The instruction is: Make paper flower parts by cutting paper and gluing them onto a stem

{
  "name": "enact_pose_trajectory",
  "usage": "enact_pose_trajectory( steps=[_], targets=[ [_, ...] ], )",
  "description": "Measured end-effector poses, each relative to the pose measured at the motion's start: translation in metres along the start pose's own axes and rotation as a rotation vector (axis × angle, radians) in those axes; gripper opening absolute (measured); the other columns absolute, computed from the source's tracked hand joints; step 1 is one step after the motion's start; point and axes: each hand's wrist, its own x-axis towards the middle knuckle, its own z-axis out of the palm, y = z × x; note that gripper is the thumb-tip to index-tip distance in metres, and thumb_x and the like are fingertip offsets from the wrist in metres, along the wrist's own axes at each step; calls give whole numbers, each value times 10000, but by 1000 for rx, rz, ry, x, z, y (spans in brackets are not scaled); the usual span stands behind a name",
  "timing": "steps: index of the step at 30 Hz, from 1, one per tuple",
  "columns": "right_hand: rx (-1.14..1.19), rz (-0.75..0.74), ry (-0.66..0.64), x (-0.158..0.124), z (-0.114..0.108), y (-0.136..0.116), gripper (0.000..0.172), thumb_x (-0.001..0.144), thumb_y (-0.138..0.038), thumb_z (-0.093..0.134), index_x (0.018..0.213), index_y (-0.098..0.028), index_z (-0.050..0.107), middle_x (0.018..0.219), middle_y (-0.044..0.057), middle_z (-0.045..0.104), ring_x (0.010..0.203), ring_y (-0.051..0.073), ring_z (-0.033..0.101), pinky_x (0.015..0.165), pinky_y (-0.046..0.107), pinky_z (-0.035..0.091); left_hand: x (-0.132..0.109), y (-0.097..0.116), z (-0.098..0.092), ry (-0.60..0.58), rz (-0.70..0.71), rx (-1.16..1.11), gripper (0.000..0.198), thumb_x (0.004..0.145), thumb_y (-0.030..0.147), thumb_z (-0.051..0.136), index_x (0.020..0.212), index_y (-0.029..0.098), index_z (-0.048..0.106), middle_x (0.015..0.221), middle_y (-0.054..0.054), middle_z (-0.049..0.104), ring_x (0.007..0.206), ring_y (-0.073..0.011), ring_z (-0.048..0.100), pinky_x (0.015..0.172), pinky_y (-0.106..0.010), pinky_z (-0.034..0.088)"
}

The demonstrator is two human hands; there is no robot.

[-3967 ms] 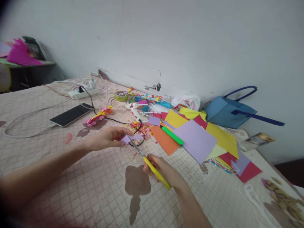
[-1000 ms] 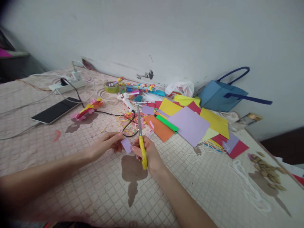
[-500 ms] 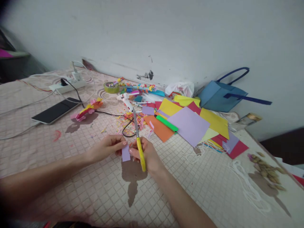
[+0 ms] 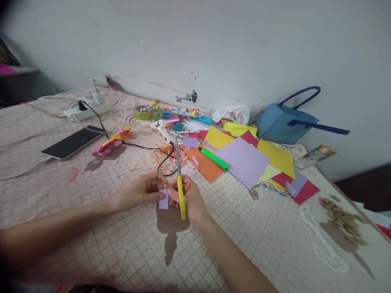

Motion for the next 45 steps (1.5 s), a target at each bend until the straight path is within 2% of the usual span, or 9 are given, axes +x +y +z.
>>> enact_pose_trajectory(
  steps=[5, 9, 15, 19, 24, 27, 33, 39, 45],
  targets=[
    [13, -74, 70, 2, 0, 2, 285, 697, -270, 707, 803, -189, 455, 645, -52, 550, 516, 79, 550, 443, 177, 371, -1, 4, 3, -27, -93, -63, 266, 750, 362, 645, 835, 139, 528, 805, -33, 640, 679, -113, 592, 612, -237, 449],
    [26, -90, 90, 2, -1, 1, 282, 705, -294, 707, 779, -189, 456, 599, -61, 525, 472, 70, 514, 428, 177, 360, -2, 5, 2, -45, -178, -74, 274, 735, 382, 655, 733, 137, 531, 703, -13, 634, 596, -103, 589, 586, -236, 465],
    [31, -54, 86, 3, -2, 3, 283, 687, -279, 711, 788, -186, 463, 637, -58, 526, 490, 66, 514, 429, 170, 367, -1, 4, 1, -57, -166, -61, 268, 742, 372, 652, 717, 136, 527, 665, 7, 610, 556, -83, 565, 539, -204, 438],
    [41, -86, 109, 3, -3, 3, 254, 692, -256, 693, 779, -183, 465, 618, -64, 505, 481, 60, 495, 424, 168, 355, -1, 5, 1, -17, -169, -93, 282, 771, 414, 610, 761, 138, 551, 692, -1, 619, 593, -95, 571, 597, -233, 465],
    [113, -56, 138, 5, -4, -1, 307, 648, -284, 726, 759, -190, 456, 599, -73, 476, 458, 59, 471, 406, 171, 339, 0, 9, 1, 41, -90, -132, 274, 782, 371, 617, 912, 135, 568, 828, -38, 649, 715, -119, 601, 672, -250, 473],
    [138, -59, 146, 5, -4, -1, 326, 635, -287, 739, 756, -191, 452, 601, -75, 470, 460, 60, 469, 405, 171, 333, 0, 11, 1, 54, -81, -138, 271, 785, 377, 615, 904, 138, 567, 834, -42, 649, 740, -132, 609, 688, -266, 478],
    [122, -64, 131, 4, -2, 2, 310, 659, -294, 736, 765, -192, 464, 600, -73, 484, 471, 62, 474, 419, 173, 336, -1, 10, 3, 18, -232, -147, 292, 711, 388, 683, 761, 129, 556, 696, -21, 651, 611, -110, 602, 634, -259, 483],
    [140, -24, 34, 2, -2, 0, 328, 759, -487, 628, 740, -190, 491, 611, -38, 524, 426, 62, 430, 381, 182, 319, 4, 11, -9, 188, -173, -227, 262, 735, 354, 674, 768, 131, 541, 682, -14, 645, 596, -91, 591, 612, -221, 459],
    [272, 98, -94, 0, 1, 7, 445, 727, -643, 563, 810, -210, 505, 603, -49, 469, 432, 74, 409, 422, 211, 387, 12, 16, -29, 311, -94, -271, 242, 724, 321, 691, 801, 132, 562, 683, 13, 595, 564, -62, 540, 581, -198, 430]
  ],
)
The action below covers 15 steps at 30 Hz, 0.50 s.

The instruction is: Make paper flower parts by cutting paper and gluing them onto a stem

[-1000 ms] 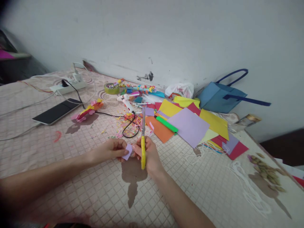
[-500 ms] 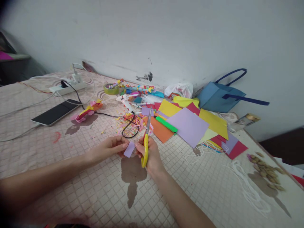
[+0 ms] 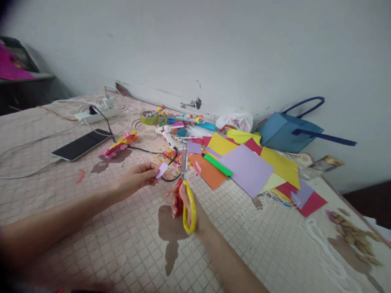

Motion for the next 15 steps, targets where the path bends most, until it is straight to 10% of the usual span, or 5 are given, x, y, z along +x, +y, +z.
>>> enact_pose_trajectory(
  steps=[7, 15],
  targets=[
    [25, 180, -332, -5, -1, 3, 603, 724, -775, 380, 797, -191, 508, 535, -40, 439, 411, 103, 410, 401, 245, 409, 8, 9, -10, 76, 62, -93, 253, 695, 316, 714, 850, 133, 636, 785, -8, 599, 615, -67, 533, 610, -206, 445],
    [69, 271, -374, -9, 0, 13, 585, 739, -758, 379, 784, -197, 536, 534, -34, 437, 399, 99, 402, 393, 240, 406, 11, 13, -15, 139, 140, -68, 267, 700, 330, 715, 866, 132, 644, 843, -16, 633, 698, -89, 594, 678, -224, 461]
  ],
)
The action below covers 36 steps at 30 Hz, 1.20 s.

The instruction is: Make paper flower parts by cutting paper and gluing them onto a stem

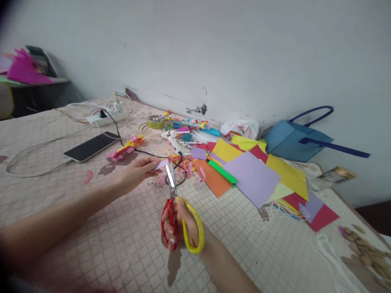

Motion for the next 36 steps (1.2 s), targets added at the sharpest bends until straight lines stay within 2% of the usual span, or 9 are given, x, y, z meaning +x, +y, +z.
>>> enact_pose_trajectory(
  steps=[4, 10, 18, 36],
  targets=[
    [13, 5, -17, 0, -1, 1, 588, 769, -741, 346, 820, -195, 557, 553, -25, 444, 411, 103, 409, 401, 244, 416, 1, 1, -1, 8, 12, -29, 232, 719, 313, 701, 846, 133, 629, 884, -25, 652, 752, -106, 627, 756, -240, 474],
    [17, 19, 3, -1, 0, 0, 584, 753, -742, 384, 821, -189, 557, 553, -29, 449, 413, 98, 411, 405, 239, 421, 1, 2, -1, -5, 13, -32, 214, 732, 306, 689, 852, 141, 626, 892, -22, 656, 751, -95, 615, 754, -224, 480],
    [80, 0, -43, 4, -7, 5, 585, 776, -728, 364, 793, -175, 556, 532, -25, 468, 396, 99, 444, 370, 230, 444, 3, -1, -1, 11, 22, -60, 203, 733, 277, 684, 868, 137, 625, 907, -23, 649, 763, -94, 610, 779, -239, 480],
    [51, 0, -59, 1, -3, 1, 615, 788, -739, 312, 798, -158, 513, 522, -36, 459, 382, 88, 447, 370, 214, 422, 5, -3, -2, 1, 29, -33, 177, 747, 268, 669, 851, 133, 620, 896, -22, 649, 762, -91, 612, 727, -215, 488]
  ],
)
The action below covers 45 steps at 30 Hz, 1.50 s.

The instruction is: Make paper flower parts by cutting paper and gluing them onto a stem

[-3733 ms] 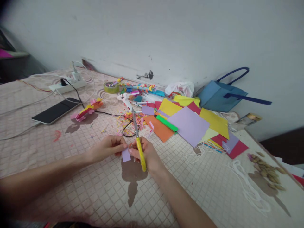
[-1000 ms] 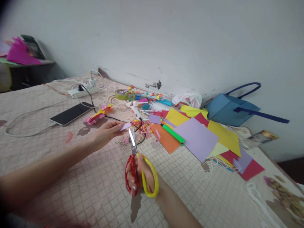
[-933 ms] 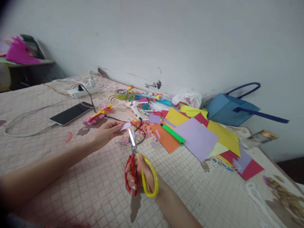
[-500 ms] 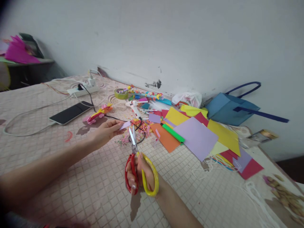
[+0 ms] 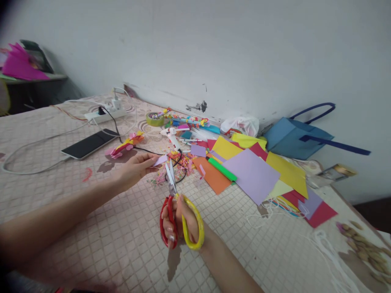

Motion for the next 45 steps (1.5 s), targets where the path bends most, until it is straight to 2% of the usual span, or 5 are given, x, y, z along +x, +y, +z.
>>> enact_pose_trajectory(
  steps=[4, 12, 30, 37, 45],
  targets=[
    [48, 0, -29, 0, 1, -2, 607, 809, -717, 305, 831, -152, 525, 544, -33, 461, 407, 90, 451, 383, 224, 440, -1, -2, 1, -8, 38, 80, 189, 753, 305, 659, 837, 140, 623, 883, -17, 646, 790, -100, 603, 739, -225, 484],
    [121, -14, -46, 1, 6, -5, 607, 830, -698, 282, 830, -148, 538, 541, -32, 458, 413, 92, 443, 387, 225, 443, -7, -5, 4, -59, 178, 275, 196, 787, 324, 616, 861, 143, 616, 795, 4, 605, 714, -91, 544, 697, -225, 463],
    [159, -42, 7, 3, 13, 2, 607, 739, -771, 356, 701, -177, 478, 419, -92, 376, 286, 44, 291, 292, 170, 379, -8, -2, 5, -83, 225, 366, 215, 786, 348, 600, 844, 142, 626, 773, -9, 599, 672, -101, 520, 638, -232, 442],
    [174, -71, 18, 3, 15, 3, 562, 793, -716, 362, 685, -176, 473, 387, -100, 373, 252, 38, 257, 257, 152, 348, -10, 4, 7, -69, 235, 407, 178, 789, 317, 600, 834, 147, 622, 763, -8, 600, 673, -100, 528, 640, -221, 452],
    [136, -65, 39, 3, 12, 3, 577, 771, -740, 358, 661, -181, 453, 357, -111, 353, 229, 36, 244, 243, 150, 319, -5, 2, 1, -87, 277, 458, 222, 791, 347, 601, 872, 141, 625, 767, -13, 601, 667, -101, 524, 627, -219, 440]
  ],
)
